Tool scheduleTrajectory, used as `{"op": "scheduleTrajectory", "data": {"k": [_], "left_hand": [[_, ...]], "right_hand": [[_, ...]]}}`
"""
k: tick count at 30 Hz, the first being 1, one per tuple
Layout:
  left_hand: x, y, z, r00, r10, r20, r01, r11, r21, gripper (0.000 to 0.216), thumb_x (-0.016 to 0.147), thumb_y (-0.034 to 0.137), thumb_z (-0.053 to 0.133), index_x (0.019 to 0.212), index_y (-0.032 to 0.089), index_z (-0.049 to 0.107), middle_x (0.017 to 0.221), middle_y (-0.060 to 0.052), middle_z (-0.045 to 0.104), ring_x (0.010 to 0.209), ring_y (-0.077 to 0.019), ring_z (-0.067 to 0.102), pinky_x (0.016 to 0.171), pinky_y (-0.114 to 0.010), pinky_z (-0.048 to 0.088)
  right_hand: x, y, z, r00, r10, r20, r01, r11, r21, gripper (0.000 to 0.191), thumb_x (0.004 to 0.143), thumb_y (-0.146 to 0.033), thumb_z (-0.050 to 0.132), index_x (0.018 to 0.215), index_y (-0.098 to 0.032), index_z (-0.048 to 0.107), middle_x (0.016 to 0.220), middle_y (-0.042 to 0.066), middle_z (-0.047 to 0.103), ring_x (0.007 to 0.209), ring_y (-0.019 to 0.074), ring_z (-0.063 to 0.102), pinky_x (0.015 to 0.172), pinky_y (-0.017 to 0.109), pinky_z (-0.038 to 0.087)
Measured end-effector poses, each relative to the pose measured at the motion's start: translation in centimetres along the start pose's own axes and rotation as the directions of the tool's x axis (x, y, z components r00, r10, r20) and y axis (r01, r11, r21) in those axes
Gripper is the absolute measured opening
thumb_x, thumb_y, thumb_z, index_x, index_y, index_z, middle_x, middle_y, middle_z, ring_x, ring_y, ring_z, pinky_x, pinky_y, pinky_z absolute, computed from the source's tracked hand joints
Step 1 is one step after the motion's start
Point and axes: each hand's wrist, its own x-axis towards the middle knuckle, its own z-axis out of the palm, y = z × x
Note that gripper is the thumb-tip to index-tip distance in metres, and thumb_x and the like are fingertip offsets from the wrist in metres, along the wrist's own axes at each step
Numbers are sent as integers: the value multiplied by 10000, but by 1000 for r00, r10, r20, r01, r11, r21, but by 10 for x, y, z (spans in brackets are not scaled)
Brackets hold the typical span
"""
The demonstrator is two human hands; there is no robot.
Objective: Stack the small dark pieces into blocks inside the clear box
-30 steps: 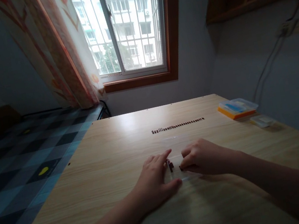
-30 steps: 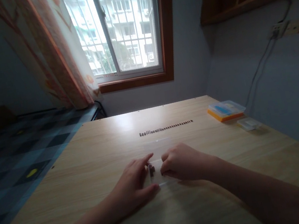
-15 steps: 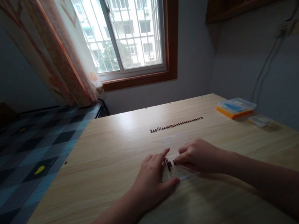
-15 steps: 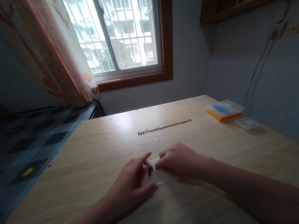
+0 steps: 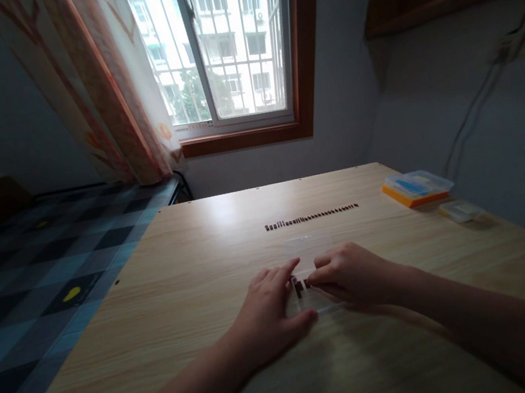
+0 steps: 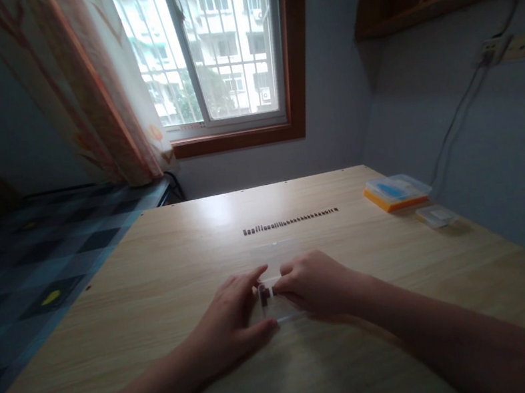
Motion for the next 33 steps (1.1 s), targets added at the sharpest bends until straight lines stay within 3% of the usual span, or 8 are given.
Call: {"op": "scheduleTrajectory", "data": {"k": [13,20,33], "left_hand": [[0,0,1,1000,11,-5,-11,1000,12,766,749,319,742,1451,227,449,1308,-119,611,1194,-323,538,1063,-509,397],[0,-2,2,1000,10,-11,-10,1000,18,764,751,313,742,1452,233,448,1316,-117,605,1209,-324,525,1061,-509,400],[0,-1,1,1000,5,0,-5,1000,9,769,751,306,738,1456,216,446,1299,-118,614,1194,-318,534,1077,-508,382]], "right_hand": [[-1,2,6,1000,-1,-7,1,1000,-3,198,949,-259,546,933,-241,742,752,-12,638,594,78,493,567,245,271],[-1,0,5,1000,1,-2,-1,1000,-23,201,931,-240,544,843,-212,723,734,-4,635,584,83,490,571,246,264],[0,-2,5,999,28,23,-27,999,-22,191,920,-230,543,862,-220,725,757,-6,653,592,84,505,581,240,278]]}}
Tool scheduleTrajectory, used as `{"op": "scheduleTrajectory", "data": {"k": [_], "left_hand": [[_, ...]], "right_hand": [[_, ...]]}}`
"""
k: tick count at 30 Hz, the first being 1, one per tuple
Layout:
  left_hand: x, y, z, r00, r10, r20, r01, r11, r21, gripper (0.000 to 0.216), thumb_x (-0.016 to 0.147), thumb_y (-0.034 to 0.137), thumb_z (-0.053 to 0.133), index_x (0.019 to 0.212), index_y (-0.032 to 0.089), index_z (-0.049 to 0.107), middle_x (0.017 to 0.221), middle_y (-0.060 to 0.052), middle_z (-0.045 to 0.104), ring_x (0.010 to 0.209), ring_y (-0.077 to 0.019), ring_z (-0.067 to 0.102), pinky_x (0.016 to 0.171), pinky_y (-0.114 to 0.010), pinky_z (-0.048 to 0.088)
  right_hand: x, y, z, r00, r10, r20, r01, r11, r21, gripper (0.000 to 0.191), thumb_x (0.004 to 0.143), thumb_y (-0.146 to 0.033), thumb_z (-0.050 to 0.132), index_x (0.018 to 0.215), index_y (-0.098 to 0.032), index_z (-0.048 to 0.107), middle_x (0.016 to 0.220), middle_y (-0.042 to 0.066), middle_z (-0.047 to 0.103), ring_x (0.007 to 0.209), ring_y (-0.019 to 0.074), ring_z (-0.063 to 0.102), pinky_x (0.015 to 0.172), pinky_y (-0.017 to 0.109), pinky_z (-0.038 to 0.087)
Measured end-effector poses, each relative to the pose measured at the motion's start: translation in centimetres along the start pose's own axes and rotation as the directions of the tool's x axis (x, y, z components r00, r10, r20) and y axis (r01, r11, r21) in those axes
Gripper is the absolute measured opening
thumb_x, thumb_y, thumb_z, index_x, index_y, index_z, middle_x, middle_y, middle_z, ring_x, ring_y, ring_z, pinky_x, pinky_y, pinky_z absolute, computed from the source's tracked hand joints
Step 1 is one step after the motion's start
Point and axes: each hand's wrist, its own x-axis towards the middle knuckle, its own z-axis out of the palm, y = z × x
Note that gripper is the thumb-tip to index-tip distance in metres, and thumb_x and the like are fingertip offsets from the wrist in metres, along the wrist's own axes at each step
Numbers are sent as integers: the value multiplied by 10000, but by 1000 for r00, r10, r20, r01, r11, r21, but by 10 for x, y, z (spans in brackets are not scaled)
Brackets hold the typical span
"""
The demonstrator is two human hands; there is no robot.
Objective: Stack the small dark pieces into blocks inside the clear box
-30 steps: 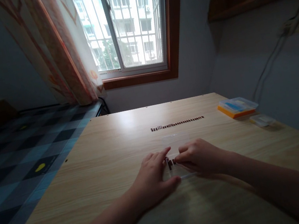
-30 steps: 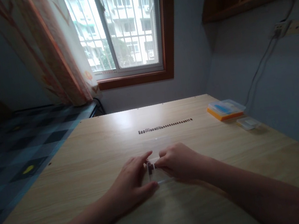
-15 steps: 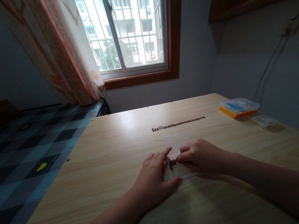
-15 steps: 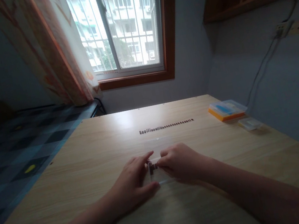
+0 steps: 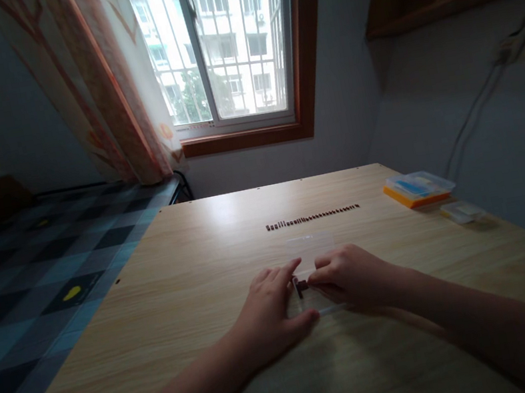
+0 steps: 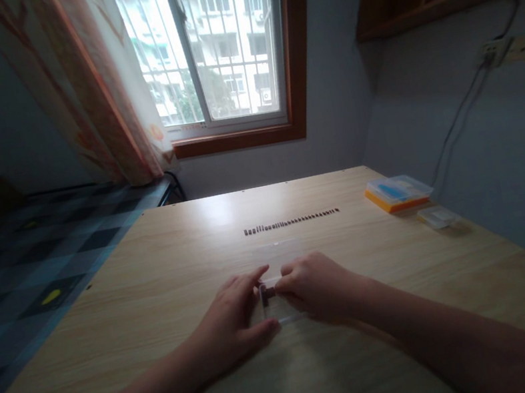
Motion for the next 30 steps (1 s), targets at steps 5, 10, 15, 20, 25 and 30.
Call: {"op": "scheduleTrajectory", "data": {"k": [5,10,15,20,25,30], "left_hand": [[0,-1,0,1000,5,-4,-5,1000,2,774,746,313,747,1453,203,452,1307,-123,609,1206,-325,530,1075,-499,392],[-1,0,-1,1000,-4,-8,4,1000,-10,771,741,295,746,1451,209,457,1310,-118,609,1206,-316,527,1082,-486,383],[-1,1,0,1000,-2,-8,2,1000,-3,787,739,301,744,1460,201,446,1309,-116,604,1207,-313,517,1082,-485,381],[0,2,-1,999,-30,13,30,1000,9,798,738,309,749,1466,193,442,1273,-117,620,1199,-323,513,1073,-494,386],[-1,1,-1,999,-32,9,32,999,5,799,730,308,750,1462,204,448,1259,-115,624,1190,-329,519,1062,-499,395],[-1,1,-1,1000,-28,-2,28,1000,-8,803,722,290,750,1459,172,456,1236,-118,627,1172,-318,522,1078,-486,381]], "right_hand": [[0,-1,-1,1000,-6,-4,6,1000,-16,188,918,-230,540,858,-218,718,757,-7,654,594,87,499,580,248,272],[0,-2,-1,999,-15,-34,14,999,-29,210,919,-234,537,791,-208,702,723,-13,631,581,84,481,573,253,269],[0,4,-22,967,-75,-242,53,994,-95,227,947,-260,517,936,-223,740,707,-4,624,603,92,508,580,242,299],[30,27,-58,938,130,-321,-174,979,-110,229,945,-318,550,953,-249,768,765,3,684,682,112,579,616,240,334],[95,65,-61,966,260,-3,-259,961,-101,205,913,-259,599,996,-229,784,935,26,741,774,126,624,634,226,374],[148,80,-37,964,216,158,-201,974,-104,230,871,-231,665,1064,-289,776,947,-6,753,766,104,642,645,198,399]]}}
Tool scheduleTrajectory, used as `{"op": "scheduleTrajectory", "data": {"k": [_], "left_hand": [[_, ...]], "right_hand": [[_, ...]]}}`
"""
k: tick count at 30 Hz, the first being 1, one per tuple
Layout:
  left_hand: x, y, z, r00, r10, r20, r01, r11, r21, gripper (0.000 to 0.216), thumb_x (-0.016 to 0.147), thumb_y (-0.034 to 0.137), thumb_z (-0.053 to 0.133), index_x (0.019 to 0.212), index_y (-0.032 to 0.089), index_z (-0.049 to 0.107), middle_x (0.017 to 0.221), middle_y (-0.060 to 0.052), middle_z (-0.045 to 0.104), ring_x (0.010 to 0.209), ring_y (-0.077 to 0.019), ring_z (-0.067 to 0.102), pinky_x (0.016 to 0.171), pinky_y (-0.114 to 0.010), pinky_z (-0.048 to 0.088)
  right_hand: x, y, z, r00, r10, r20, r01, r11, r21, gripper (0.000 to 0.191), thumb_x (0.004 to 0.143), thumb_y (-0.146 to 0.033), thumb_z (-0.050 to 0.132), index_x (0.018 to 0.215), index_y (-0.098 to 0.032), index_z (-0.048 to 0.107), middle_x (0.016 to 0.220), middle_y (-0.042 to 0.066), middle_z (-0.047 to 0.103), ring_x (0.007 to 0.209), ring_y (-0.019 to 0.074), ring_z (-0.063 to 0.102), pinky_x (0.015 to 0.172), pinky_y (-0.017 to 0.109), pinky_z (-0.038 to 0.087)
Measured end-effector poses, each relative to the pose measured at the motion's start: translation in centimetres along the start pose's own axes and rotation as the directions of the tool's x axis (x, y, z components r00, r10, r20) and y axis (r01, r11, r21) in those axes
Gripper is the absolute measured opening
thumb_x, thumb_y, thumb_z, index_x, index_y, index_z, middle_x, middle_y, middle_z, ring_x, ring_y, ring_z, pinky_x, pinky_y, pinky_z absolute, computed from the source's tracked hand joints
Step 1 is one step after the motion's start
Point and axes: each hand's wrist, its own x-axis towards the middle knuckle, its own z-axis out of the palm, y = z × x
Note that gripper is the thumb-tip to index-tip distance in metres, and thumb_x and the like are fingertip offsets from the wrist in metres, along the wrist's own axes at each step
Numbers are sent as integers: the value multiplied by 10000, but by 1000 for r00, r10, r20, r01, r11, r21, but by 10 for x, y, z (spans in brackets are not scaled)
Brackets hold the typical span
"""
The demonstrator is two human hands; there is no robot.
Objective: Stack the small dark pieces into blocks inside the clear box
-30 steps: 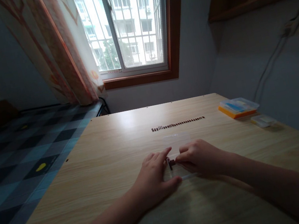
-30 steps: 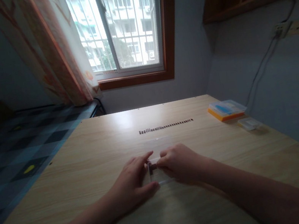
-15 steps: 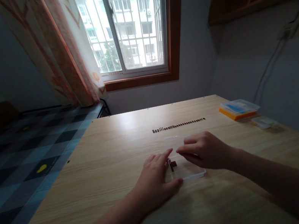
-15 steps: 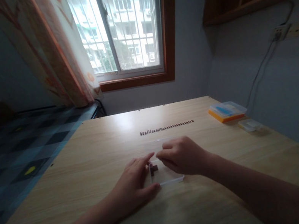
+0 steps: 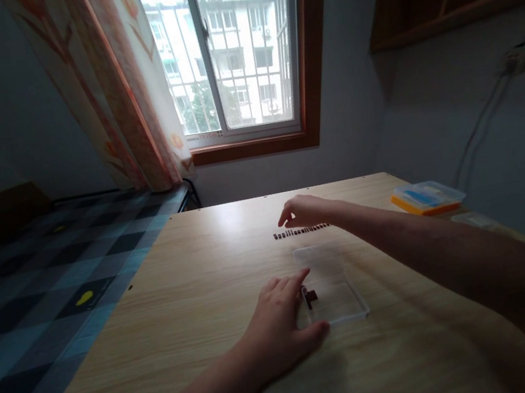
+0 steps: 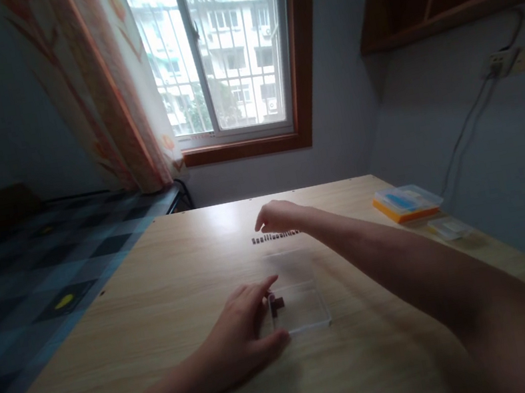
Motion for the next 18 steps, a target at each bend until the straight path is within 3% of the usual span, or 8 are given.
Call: {"op": "scheduleTrajectory", "data": {"k": [8,18], "left_hand": [[-1,0,1,1000,4,-10,-5,1000,-6,801,718,302,761,1452,185,463,1242,-112,631,1165,-323,527,1082,-498,377],[-2,-1,2,1000,8,-22,-8,1000,-6,789,723,322,749,1448,189,470,1246,-116,631,1176,-335,525,1067,-513,392]], "right_hand": [[34,-12,14,997,-4,74,13,994,-111,290,823,-391,717,1087,-283,772,1017,36,748,905,177,646,668,225,404],[40,-19,21,994,-30,105,48,983,-177,246,848,-354,665,1055,-288,780,1048,31,747,968,184,646,713,217,414]]}}
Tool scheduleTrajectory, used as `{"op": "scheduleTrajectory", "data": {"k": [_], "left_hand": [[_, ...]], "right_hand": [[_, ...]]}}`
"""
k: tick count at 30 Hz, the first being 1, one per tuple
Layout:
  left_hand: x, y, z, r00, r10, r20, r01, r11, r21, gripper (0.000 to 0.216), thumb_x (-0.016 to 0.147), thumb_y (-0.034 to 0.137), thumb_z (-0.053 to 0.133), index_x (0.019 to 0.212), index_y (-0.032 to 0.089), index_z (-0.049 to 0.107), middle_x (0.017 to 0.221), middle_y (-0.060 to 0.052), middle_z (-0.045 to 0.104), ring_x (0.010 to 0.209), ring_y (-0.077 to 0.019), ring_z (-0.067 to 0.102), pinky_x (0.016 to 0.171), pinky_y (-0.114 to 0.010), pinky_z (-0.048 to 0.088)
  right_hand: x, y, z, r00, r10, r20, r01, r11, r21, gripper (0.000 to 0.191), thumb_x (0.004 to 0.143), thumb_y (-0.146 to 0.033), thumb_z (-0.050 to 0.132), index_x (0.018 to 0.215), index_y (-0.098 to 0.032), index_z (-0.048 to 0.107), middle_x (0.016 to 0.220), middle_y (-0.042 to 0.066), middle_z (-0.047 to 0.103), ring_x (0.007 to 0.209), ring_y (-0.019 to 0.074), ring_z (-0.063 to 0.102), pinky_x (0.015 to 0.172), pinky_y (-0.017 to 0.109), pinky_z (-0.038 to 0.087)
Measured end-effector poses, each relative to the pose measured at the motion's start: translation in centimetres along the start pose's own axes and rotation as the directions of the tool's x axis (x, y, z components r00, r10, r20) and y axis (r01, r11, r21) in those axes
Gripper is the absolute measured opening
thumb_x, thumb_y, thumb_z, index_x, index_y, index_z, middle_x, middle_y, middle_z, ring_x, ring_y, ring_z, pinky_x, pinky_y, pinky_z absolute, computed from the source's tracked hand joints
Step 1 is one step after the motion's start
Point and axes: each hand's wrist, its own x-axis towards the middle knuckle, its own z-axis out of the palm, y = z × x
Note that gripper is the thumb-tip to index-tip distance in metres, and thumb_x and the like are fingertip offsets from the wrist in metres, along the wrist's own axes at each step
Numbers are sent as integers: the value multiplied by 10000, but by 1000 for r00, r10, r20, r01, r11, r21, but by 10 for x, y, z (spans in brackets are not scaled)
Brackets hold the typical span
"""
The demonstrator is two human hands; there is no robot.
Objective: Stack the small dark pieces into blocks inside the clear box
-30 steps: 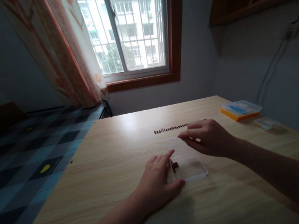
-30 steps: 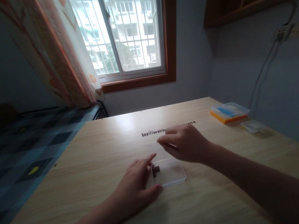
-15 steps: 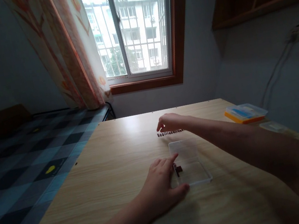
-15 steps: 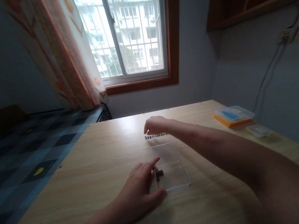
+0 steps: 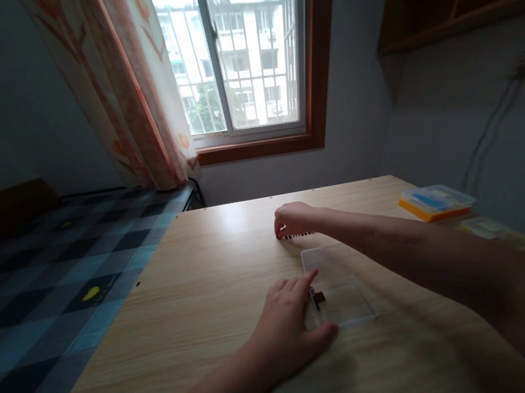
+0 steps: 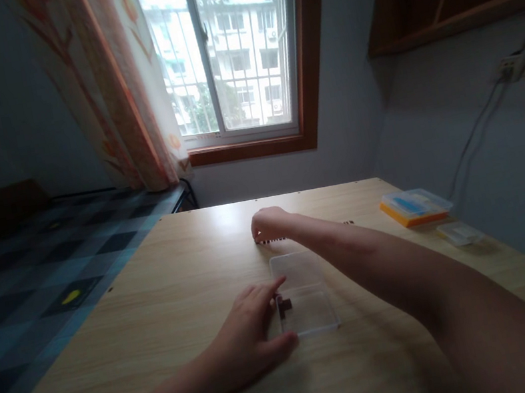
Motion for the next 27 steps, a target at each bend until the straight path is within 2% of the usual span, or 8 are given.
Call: {"op": "scheduleTrajectory", "data": {"k": [5,13,15,18,20,22,24,27], "left_hand": [[0,0,-1,1000,7,-8,-7,1000,6,780,721,325,749,1440,185,479,1235,-117,636,1169,-335,534,1062,-512,399],[0,0,0,1000,-8,-1,8,1000,9,794,717,337,752,1443,174,477,1252,-124,630,1179,-341,525,1065,-509,400],[0,0,0,1000,-3,-2,3,1000,9,796,715,338,755,1443,175,477,1254,-125,629,1181,-341,524,1069,-512,397],[0,0,-1,1000,0,5,0,1000,10,800,716,337,754,1449,183,472,1289,-128,615,1205,-345,512,1077,-513,389],[1,1,-2,1000,-13,20,13,1000,11,801,719,333,750,1453,183,468,1299,-130,612,1220,-350,504,1080,-515,384],[1,3,-3,999,-22,33,22,1000,9,800,723,319,742,1458,179,460,1292,-129,616,1219,-344,507,1082,-511,381],[1,4,-3,999,-15,34,15,1000,7,792,728,303,734,1459,177,456,1275,-124,626,1207,-333,517,1085,-504,378],[1,3,-2,1000,7,9,-7,1000,8,775,734,306,727,1453,202,460,1269,-115,634,1197,-323,528,1076,-503,382]], "right_hand": [[4,-5,-3,1000,-5,29,6,1000,-19,230,852,-312,641,1023,-274,789,995,38,756,908,175,660,699,213,414],[3,-13,-7,997,-33,75,34,999,-22,255,802,-317,712,1043,-266,779,940,22,756,821,143,656,654,197,400],[1,-14,-12,998,-37,55,38,999,-14,208,807,-294,709,995,-253,788,908,21,754,798,140,650,643,202,395],[-12,-12,-30,999,-35,-41,35,999,9,191,859,-291,663,1002,-249,782,953,19,749,837,145,642,649,217,390],[-32,-9,-46,992,-26,-125,30,999,29,221,907,-304,614,1064,-257,762,1020,16,737,884,145,634,675,226,392],[-66,-5,-60,980,-24,-198,35,998,52,222,929,-310,595,1076,-261,754,1046,13,724,843,124,626,697,230,395],[-107,-5,-66,952,-60,-301,96,990,106,172,896,-313,645,1003,-262,769,965,4,721,774,112,615,685,232,387],[-167,-16,-57,964,-108,-241,150,976,161,132,866,-305,674,947,-280,774,828,-10,705,681,102,593,638,230,363]]}}
